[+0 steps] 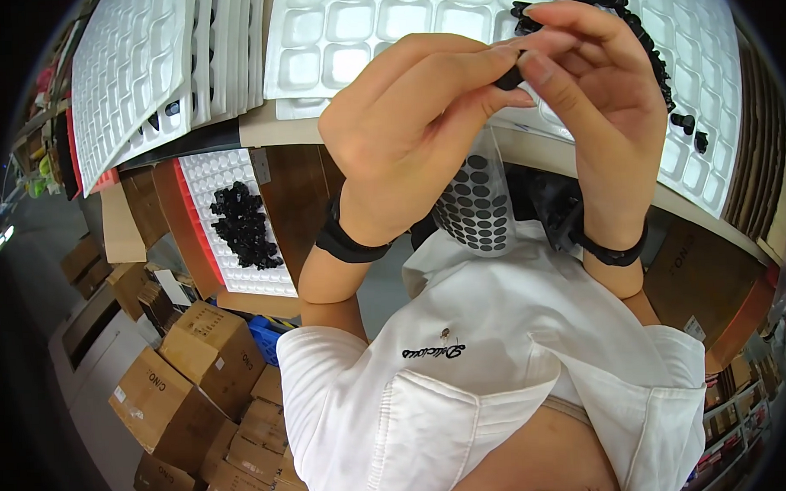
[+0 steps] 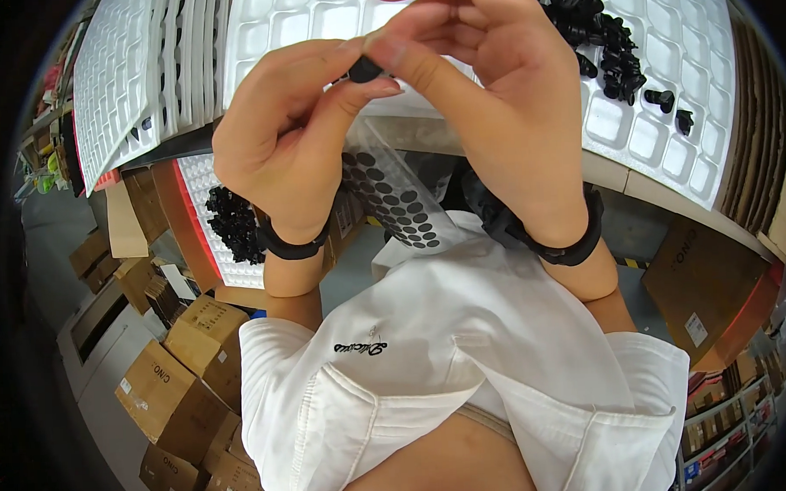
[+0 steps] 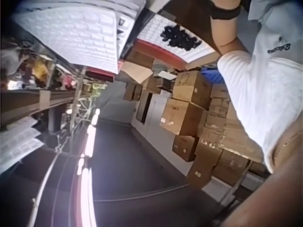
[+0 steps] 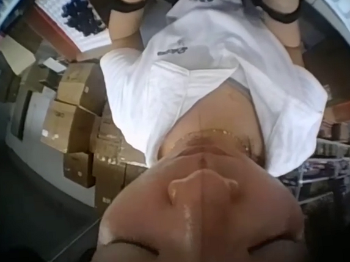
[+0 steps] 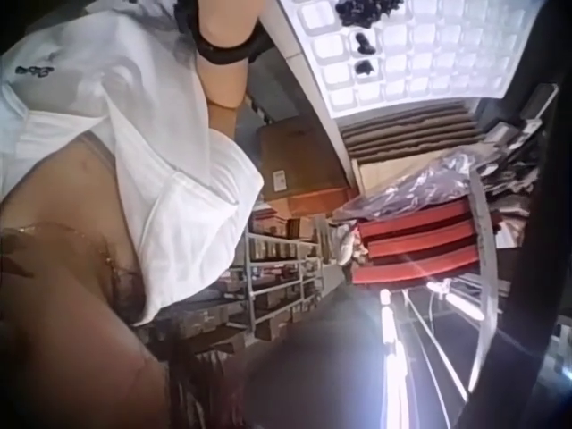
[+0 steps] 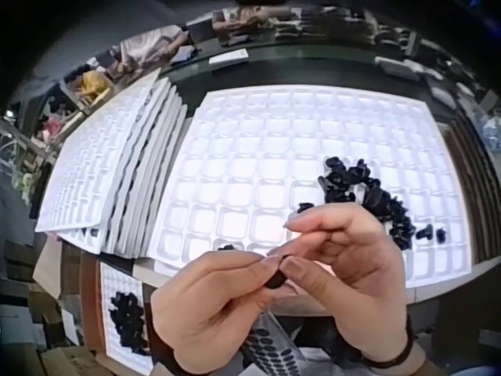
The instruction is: The person peels a sticker from a sheet and applies it to a black plastic component by hand, repeating this process for several components before placing them into a white tray.
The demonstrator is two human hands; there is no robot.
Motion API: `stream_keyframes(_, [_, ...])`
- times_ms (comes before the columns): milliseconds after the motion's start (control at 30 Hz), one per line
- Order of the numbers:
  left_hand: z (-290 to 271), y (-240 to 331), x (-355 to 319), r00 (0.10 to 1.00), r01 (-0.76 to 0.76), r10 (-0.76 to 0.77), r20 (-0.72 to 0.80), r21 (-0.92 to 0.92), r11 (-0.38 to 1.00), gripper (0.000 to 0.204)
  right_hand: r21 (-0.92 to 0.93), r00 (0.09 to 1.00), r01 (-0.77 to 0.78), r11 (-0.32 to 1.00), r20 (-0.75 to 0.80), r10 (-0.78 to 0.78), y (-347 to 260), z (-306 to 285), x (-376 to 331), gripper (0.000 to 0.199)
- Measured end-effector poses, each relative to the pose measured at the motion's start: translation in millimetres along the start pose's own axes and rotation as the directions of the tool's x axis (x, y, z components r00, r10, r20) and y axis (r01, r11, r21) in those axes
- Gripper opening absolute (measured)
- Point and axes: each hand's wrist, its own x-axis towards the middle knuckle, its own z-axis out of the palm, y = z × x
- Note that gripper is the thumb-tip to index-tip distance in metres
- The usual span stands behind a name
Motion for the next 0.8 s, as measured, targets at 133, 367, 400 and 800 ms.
stream_keyframes(133, [-2.9, 6.1, 3.1, 0.995, 0.101, -0.101, 0.011, -0.070, 0.992, 0.019, -0.086, 0.997, 0.046, 0.995, -0.061, -0.051, -5.2, -6.5, -1.3, 0.015])
stream_keyframes(367, [-8.2, 19.2, 11.1, 0.988, 0.148, -0.145, 0.052, -0.049, 0.988, 0.022, -0.348, 0.947, 0.319, 0.882, 0.157, -0.281, -21.1, -2.3, -2.0, 0.016])
stream_keyframes(400, [-7.4, 18.0, 11.1, 0.993, 0.114, -0.112, 0.038, -0.056, 0.992, 0.023, -0.352, 0.933, 0.359, 0.864, 0.175, -0.316, -17.7, -5.9, -1.8, 0.016])
stream_keyframes(800, [-11.5, 16.8, 8.8, 0.998, -0.021, 0.020, 0.058, 0.027, 0.999, 0.023, -0.333, 0.945, 0.323, 0.886, 0.171, -0.280, -14.8, -8.1, -8.3, 0.015])
